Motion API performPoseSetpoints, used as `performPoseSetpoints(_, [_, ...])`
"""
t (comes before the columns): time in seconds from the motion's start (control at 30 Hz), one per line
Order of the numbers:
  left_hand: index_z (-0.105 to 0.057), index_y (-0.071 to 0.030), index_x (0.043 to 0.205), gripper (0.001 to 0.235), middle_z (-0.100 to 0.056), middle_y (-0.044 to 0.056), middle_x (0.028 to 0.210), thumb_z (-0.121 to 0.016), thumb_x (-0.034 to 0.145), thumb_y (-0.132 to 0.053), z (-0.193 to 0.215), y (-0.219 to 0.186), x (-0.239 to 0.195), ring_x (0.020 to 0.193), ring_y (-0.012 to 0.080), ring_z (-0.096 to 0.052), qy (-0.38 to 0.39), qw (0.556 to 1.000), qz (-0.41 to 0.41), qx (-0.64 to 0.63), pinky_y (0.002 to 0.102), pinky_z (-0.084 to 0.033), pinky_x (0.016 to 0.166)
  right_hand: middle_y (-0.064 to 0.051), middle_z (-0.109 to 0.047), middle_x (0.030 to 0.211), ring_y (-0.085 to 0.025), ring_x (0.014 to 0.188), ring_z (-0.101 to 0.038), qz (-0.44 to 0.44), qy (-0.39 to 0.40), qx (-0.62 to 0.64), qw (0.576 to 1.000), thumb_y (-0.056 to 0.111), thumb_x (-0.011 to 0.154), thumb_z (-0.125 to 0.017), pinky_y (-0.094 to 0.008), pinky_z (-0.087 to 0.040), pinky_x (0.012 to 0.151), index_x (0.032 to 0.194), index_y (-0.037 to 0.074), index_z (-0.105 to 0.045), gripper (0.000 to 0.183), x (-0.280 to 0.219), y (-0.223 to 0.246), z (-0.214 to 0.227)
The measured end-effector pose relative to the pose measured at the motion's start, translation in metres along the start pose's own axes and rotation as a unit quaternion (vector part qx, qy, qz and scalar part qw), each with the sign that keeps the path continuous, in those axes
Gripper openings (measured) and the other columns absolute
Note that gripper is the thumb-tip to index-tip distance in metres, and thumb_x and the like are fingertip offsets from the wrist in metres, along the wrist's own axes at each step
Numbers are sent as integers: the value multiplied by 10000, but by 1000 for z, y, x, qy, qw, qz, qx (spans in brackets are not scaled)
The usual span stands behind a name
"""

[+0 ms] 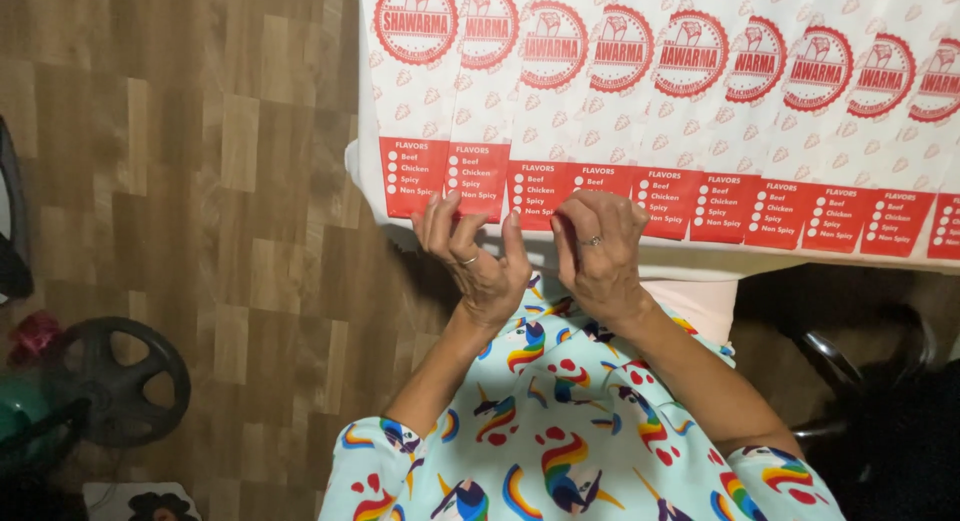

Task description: Applying glue to the edges of fanned-out paper bags and then folding them individually to form the base.

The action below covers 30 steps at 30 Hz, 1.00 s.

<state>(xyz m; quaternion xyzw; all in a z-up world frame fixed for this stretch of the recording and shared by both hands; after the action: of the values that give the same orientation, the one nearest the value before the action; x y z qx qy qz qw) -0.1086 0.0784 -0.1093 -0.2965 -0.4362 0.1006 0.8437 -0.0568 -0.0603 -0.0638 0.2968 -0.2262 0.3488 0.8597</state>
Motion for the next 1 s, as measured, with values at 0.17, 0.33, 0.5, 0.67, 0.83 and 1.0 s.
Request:
performPoseSetpoints(0.17, [-507,-60,1153,358,-445,209,1397,-761,908,-120,-2,-5,-1,1374,469,-409,1,1000,9,-9,658,-201,1180,-148,-662,1145,-300,1012,-632,44,-36,37,998,27,974,-647,-420,-432,931,1147,20,-634,174,-6,1,3])
performPoseSetpoints(0.33, [-514,-49,1166,363,-461,214,1390,-759,904,-99,-5,-4,-2,1371,483,-415,6,1000,9,-8,682,-188,1172,-270,-641,1368,-353,1181,-675,84,1,136,987,431,1118,-247,-473,-438,1100,1282,-11,-473,522,-18,25,-4])
performPoseSetpoints(0.5, [-510,-65,1150,334,-459,200,1381,-746,917,-95,-4,-4,2,1371,460,-416,3,1000,12,-9,679,-190,1176,-234,-662,1382,-297,1165,-702,119,37,55,991,37,1059,-505,-460,-435,1113,1200,-12,-505,150,-29,11,9])
performPoseSetpoints(0.67, [-503,-73,1151,283,-465,187,1371,-699,947,-66,-8,-6,-6,1372,444,-422,3,1000,23,-10,671,-173,1184,-239,-660,1381,-303,1170,-697,130,41,24,990,8,1031,-558,-455,-401,1159,1177,-9,-531,150,-29,11,21])
performPoseSetpoints(0.83, [-523,-75,1142,260,-488,184,1356,-694,946,-69,-10,-6,-11,1348,452,-451,-2,1000,5,12,660,-189,1177,-255,-629,1415,-348,1245,-656,130,42,38,990,30,1026,-568,-475,-372,1190,1188,-14,-556,168,-34,13,16])
performPoseSetpoints(1.0, [-523,-70,1157,425,-478,201,1401,-815,890,-226,0,-7,4,1365,456,-444,12,1000,-1,12,642,-183,1187,-241,-643,1398,-347,1238,-660,146,52,10,988,27,990,-630,-481,-370,1194,1216,5,-565,235,-37,9,14])
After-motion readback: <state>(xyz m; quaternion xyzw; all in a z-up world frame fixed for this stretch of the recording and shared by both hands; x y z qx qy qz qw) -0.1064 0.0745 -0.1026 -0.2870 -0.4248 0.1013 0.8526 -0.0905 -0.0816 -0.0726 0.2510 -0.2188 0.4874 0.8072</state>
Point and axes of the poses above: each hand's wrist, its own x-axis towards the middle knuckle, its own z-axis out of the back of the hand, y = z × x, the point moved 4 cm from there along x, towards the middle knuckle
